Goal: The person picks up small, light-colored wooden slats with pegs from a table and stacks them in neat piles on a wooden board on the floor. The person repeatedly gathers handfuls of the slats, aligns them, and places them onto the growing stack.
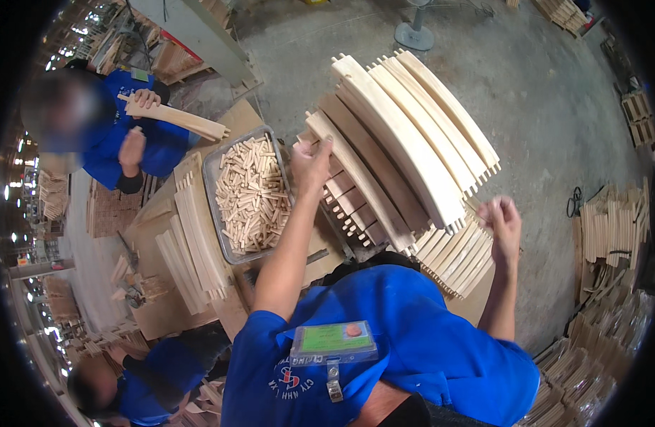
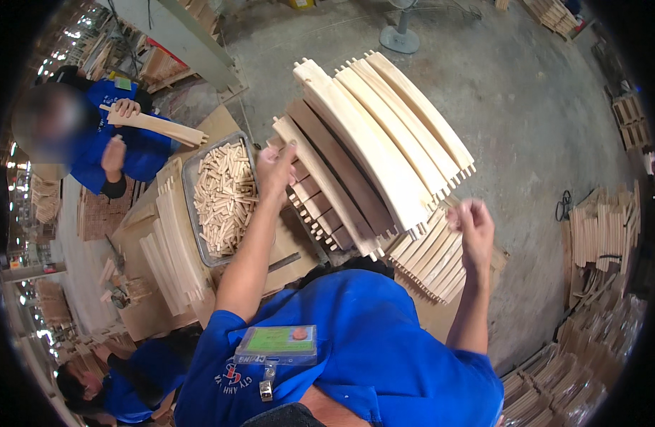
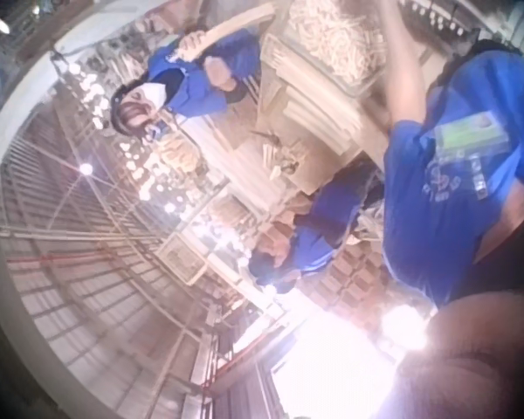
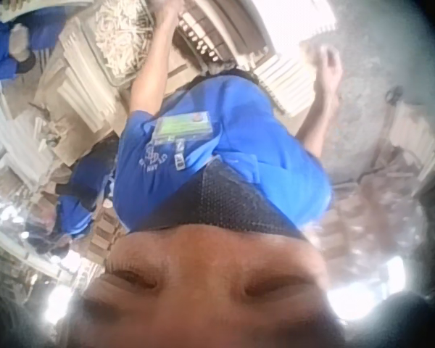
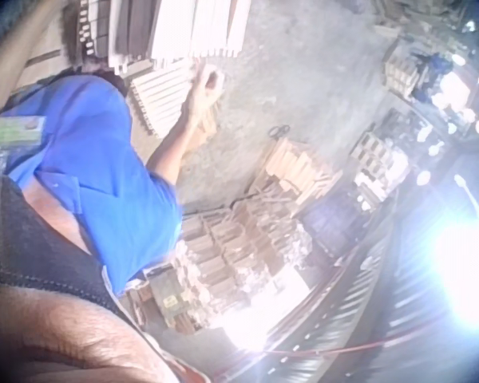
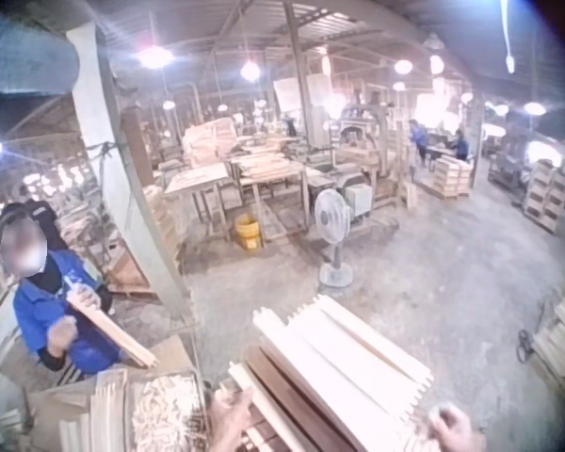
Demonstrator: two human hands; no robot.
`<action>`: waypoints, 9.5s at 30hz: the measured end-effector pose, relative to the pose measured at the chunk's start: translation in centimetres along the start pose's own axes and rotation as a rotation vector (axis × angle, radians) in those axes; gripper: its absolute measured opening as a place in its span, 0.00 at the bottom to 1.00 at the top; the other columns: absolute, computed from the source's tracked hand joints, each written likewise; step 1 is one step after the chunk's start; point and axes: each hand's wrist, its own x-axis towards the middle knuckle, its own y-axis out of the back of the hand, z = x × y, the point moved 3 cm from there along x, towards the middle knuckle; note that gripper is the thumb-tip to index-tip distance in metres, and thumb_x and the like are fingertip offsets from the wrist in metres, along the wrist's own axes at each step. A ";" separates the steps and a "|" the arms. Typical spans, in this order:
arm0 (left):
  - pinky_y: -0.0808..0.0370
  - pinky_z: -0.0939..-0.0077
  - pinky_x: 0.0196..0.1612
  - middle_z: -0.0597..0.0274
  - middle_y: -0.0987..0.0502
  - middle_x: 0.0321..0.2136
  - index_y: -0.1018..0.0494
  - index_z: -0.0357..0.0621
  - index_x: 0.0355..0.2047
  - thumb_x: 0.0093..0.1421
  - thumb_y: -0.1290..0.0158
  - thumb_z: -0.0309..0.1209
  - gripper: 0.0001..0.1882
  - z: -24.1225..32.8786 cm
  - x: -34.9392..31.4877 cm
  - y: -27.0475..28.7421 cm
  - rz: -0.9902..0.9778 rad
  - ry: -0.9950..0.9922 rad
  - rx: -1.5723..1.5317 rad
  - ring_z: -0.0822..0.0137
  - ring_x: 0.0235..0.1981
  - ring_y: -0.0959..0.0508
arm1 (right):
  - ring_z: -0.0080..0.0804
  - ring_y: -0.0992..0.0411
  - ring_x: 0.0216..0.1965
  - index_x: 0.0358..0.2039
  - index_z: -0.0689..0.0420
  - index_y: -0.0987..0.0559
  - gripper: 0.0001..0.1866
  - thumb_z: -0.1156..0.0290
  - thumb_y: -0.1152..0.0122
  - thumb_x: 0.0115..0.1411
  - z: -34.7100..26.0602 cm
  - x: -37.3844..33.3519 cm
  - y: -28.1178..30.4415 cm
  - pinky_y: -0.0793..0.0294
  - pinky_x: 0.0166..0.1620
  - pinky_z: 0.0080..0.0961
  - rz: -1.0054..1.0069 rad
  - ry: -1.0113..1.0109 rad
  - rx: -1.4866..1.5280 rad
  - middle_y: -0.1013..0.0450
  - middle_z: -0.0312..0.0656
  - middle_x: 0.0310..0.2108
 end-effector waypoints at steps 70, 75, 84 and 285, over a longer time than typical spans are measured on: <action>0.41 0.56 0.76 0.54 0.42 0.76 0.48 0.44 0.77 0.78 0.69 0.61 0.40 2.8 -4.9 -8.4 -0.446 -0.213 -0.357 0.54 0.74 0.39 | 0.25 0.26 0.43 0.64 0.65 0.34 0.38 0.56 0.26 0.65 9.3 -10.2 -9.6 0.20 0.41 0.25 0.219 -0.156 0.764 0.27 0.41 0.46; 0.40 0.54 0.75 0.53 0.42 0.75 0.48 0.44 0.77 0.76 0.65 0.63 0.43 2.7 -6.1 -8.5 -0.500 -0.094 -0.446 0.54 0.74 0.39 | 0.34 0.28 0.54 0.71 0.66 0.39 0.51 0.28 0.54 0.70 10.8 -6.4 -9.4 0.28 0.61 0.35 0.330 -0.347 0.998 0.30 0.46 0.61; 0.39 0.49 0.75 0.53 0.39 0.74 0.47 0.44 0.76 0.76 0.63 0.62 0.41 2.2 -8.7 -8.2 -0.544 0.107 -0.466 0.52 0.73 0.38 | 0.31 0.26 0.59 0.62 0.60 0.27 0.34 0.40 0.59 0.78 9.0 -4.5 -11.4 0.28 0.64 0.36 0.133 -0.304 1.075 0.24 0.44 0.57; 0.21 0.66 0.52 0.42 0.22 0.49 0.36 0.26 0.57 0.57 0.30 0.57 0.48 -33.2 -77.3 -16.3 -1.228 0.091 0.207 0.60 0.50 0.20 | 0.46 0.24 0.58 0.66 0.65 0.29 0.32 0.52 0.49 0.74 30.0 -60.4 31.3 0.24 0.64 0.41 0.261 -0.054 1.128 0.25 0.53 0.60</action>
